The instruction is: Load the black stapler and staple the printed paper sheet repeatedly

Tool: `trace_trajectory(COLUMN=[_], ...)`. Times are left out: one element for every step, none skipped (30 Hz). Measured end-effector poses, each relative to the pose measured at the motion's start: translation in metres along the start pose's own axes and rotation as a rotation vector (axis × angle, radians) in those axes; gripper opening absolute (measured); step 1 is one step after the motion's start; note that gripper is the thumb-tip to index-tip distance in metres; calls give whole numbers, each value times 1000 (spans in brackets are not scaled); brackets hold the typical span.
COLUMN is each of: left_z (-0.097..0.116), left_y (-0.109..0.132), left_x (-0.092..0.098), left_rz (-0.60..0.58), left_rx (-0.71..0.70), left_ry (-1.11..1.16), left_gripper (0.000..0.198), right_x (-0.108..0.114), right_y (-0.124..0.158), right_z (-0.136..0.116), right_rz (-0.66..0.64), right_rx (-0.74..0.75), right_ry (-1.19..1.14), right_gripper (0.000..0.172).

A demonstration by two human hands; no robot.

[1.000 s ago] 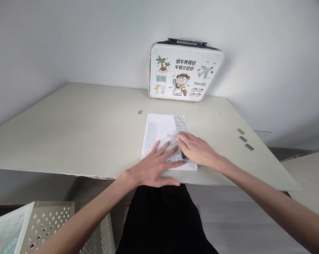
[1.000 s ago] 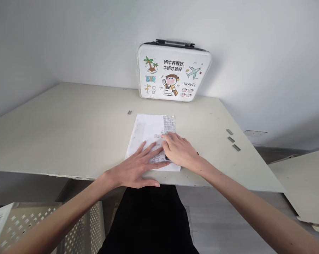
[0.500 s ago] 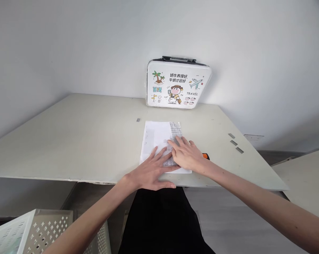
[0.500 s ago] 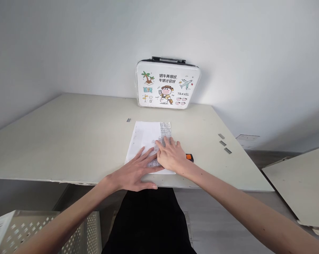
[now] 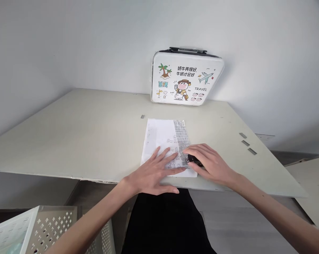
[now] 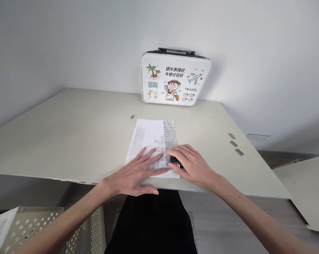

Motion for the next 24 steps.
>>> trace_trajectory(left_z=[0,0,0,0,0,-1,-1,-2,-2,-2,-2,-2,-2,-3,-6,-11,-17,-26,-36,-47,-57,-65,-73,-79], left_y=[2,4,6,7,9,10,11,12,13,13,14,14,14,15,16,17,20,23,27,32,37,43,48,54], left_x=[1,3,4,4,5,5,4,4,4,4,5,6,8,12,16,22,29,37,44,51,58,63,67,70], left_rz=[5,11,14,16,13,8,2,-5,-13,-20,-25,-27,-24,-16,1,24,52,83,116,146,172,193,207,214], left_rx=[1,1,-1,-3,-4,-4,-3,-2,-1,1,1,1,1,6,17,39,71,115,162,208,250,284,310,328], left_ry=[3,5,5,2,-1,-4,-6,-9,-12,-16,-20,-24,-27,-32,-37,-44,-54,-67,-81,-95,-108,-115,-117,-116], left_gripper=[73,73,72,72,72,72,72,72,73,73,72,72,71,70,68,65,62,60,57,56,55,55,56,59], right_x=[0,0,2,3,6,9,13,18,23,28,32,36,39,42,45,47,49,51,52,52,52,52,53,53], right_y=[7,14,20,26,32,37,42,47,52,57,63,69,75,81,86,91,95,98,101,103,104,106,107,108], right_z=[3,8,15,21,27,32,36,40,43,47,52,57,62,67,71,75,79,82,85,88,91,94,97,99], right_rz=[-3,3,13,22,34,50,74,100,127,154,178,194,206,214,223,232,239,243,246,247,250,254,261,271], right_rx=[7,-9,-36,-64,-91,-111,-128,-147,-168,-195,-232,-275,-321,-366,-408,-445,-477,-508,-542,-580,-620,-657,-690,-716], right_ry=[21,45,66,84,99,114,131,150,170,188,202,212,221,229,236,241,240,229,207,180,152,126,104,88], right_gripper=[20,21,21,21,21,21,22,23,24,25,27,27,28,28,29,30,31,32,33,33,33,34,34,35])
Point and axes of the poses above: each hand's wrist, its own y-axis away from the middle knuckle, its own x-axis out of the back of the hand, z = x × y, the point moved 10 cm from there along -y, towards the middle knuckle, and after that the axes turned 11 degrees about z, right-handed, at the moved point
